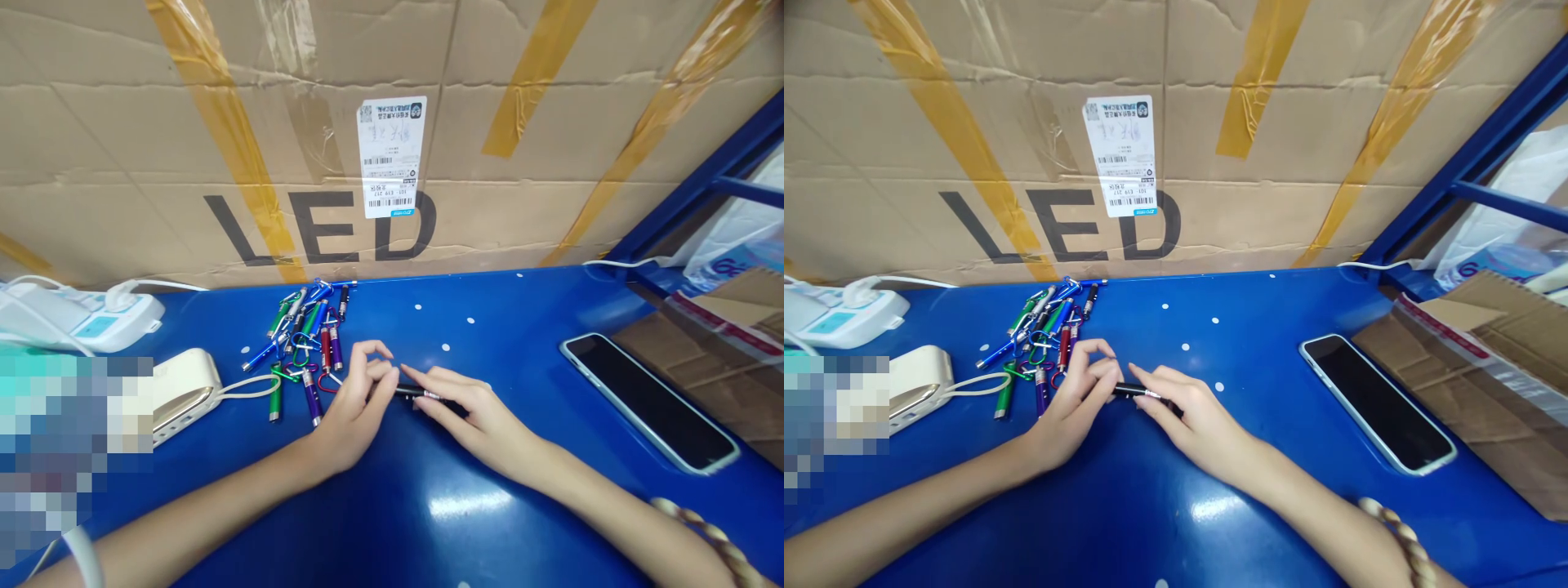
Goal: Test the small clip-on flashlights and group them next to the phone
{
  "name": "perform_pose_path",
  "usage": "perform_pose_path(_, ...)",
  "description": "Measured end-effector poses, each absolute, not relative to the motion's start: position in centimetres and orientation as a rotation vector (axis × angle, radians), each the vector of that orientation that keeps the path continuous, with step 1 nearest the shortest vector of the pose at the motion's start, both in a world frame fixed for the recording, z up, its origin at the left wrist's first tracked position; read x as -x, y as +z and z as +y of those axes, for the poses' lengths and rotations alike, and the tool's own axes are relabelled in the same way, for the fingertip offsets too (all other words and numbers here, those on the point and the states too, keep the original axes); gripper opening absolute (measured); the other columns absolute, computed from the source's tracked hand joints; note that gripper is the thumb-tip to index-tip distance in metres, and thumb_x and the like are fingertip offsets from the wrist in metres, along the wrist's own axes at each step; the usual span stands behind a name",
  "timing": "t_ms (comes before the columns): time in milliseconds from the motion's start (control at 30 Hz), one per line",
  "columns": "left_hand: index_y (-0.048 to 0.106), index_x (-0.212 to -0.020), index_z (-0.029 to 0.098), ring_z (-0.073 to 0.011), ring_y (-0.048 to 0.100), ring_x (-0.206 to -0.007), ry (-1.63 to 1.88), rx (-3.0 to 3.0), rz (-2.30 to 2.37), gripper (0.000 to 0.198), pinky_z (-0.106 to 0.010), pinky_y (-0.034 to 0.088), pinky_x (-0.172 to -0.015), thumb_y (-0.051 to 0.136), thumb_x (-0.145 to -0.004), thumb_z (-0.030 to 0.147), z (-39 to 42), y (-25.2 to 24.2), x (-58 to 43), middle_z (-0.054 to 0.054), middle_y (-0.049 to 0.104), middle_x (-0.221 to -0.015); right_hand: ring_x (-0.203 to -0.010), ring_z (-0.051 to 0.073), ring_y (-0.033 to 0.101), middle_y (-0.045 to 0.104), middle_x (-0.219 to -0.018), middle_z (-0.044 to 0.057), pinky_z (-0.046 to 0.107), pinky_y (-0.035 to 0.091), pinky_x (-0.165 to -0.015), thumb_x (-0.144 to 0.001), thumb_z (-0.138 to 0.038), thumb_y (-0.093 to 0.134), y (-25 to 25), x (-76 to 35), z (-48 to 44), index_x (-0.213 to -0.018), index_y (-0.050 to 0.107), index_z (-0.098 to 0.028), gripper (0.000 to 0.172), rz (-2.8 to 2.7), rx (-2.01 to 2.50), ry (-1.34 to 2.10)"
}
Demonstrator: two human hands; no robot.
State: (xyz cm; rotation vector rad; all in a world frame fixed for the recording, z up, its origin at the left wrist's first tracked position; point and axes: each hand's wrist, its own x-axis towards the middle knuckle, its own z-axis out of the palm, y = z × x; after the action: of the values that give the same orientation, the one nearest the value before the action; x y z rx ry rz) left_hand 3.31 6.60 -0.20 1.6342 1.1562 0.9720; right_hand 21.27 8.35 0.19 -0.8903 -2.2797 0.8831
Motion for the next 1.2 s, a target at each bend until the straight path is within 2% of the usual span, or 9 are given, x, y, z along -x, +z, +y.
perform_pose_path(100,0.032,-0.094,0.022,-0.0101,0.037,-0.057,1.014,-1.616,1.214,0.010,-0.022,0.032,-0.058,0.037,-0.091,0.031,6.7,-0.2,-3.2,0.007,0.038,-0.064,-0.084,0.015,0.060,0.064,-0.094,0.006,0.032,0.052,-0.078,-0.094,-0.027,0.044,0.1,-21.5,8.6,-0.133,0.047,-0.018,0.040,-2.294,0.932,0.897)
perform_pose_path(267,0.038,-0.092,0.022,-0.0121,0.043,-0.066,0.975,-1.643,1.188,0.015,-0.024,0.035,-0.063,0.036,-0.091,0.036,6.8,-0.4,-3.0,0.004,0.043,-0.070,-0.104,0.018,0.059,0.063,-0.114,0.008,0.036,0.049,-0.091,-0.096,-0.028,0.040,0.2,-21.7,8.4,-0.134,0.046,-0.022,0.039,-2.327,0.871,0.929)
perform_pose_path(400,0.041,-0.096,0.022,-0.0165,0.048,-0.085,1.211,-1.587,1.169,0.025,-0.028,0.038,-0.076,0.030,-0.091,0.044,7.0,-0.8,-2.6,-0.003,0.050,-0.090,-0.107,0.018,0.059,0.065,-0.114,0.006,0.033,0.048,-0.092,-0.097,-0.025,0.038,0.6,-21.7,8.4,-0.127,0.053,-0.022,0.034,-2.314,0.872,0.936)
perform_pose_path(533,0.044,-0.097,0.022,-0.0203,0.048,-0.099,1.421,-1.561,1.063,0.023,-0.031,0.038,-0.083,0.031,-0.089,0.041,7.0,-1.1,-2.3,-0.006,0.052,-0.102,-0.109,0.017,0.058,0.063,-0.117,0.007,0.033,0.045,-0.096,-0.097,-0.025,0.037,0.6,-22.0,8.7,-0.124,0.055,-0.020,0.033,-2.309,0.899,0.972)
perform_pose_path(767,0.046,-0.109,0.019,-0.0247,0.043,-0.120,1.243,-1.587,0.979,0.033,-0.039,0.032,-0.100,0.028,-0.088,0.037,7.1,-1.3,-2.2,-0.010,0.051,-0.124,-0.111,0.017,0.056,0.062,-0.118,0.006,0.036,0.043,-0.099,-0.097,-0.027,0.038,0.1,-22.4,9.0,-0.124,0.055,-0.022,0.032,-2.375,0.883,0.986)
perform_pose_path(1033,0.045,-0.110,0.020,-0.0242,0.041,-0.122,1.254,-1.543,0.956,0.029,-0.040,0.029,-0.103,0.029,-0.090,0.032,7.2,-1.3,-2.1,-0.009,0.050,-0.126,-0.109,0.016,0.057,0.064,-0.116,0.006,0.033,0.042,-0.098,-0.096,-0.024,0.038,0.7,-22.2,8.9,-0.116,0.060,-0.020,0.030,-2.382,0.890,0.987)
perform_pose_path(1200,0.047,-0.111,0.021,-0.0258,0.041,-0.120,1.232,-1.604,0.868,0.031,-0.039,0.030,-0.099,0.030,-0.089,0.037,7.5,-1.5,-2.0,-0.008,0.050,-0.126,-0.106,0.016,0.058,0.064,-0.112,0.005,0.032,0.043,-0.096,-0.096,-0.026,0.038,0.9,-22.2,8.8,-0.117,0.059,-0.020,0.030,-2.414,0.919,0.989)
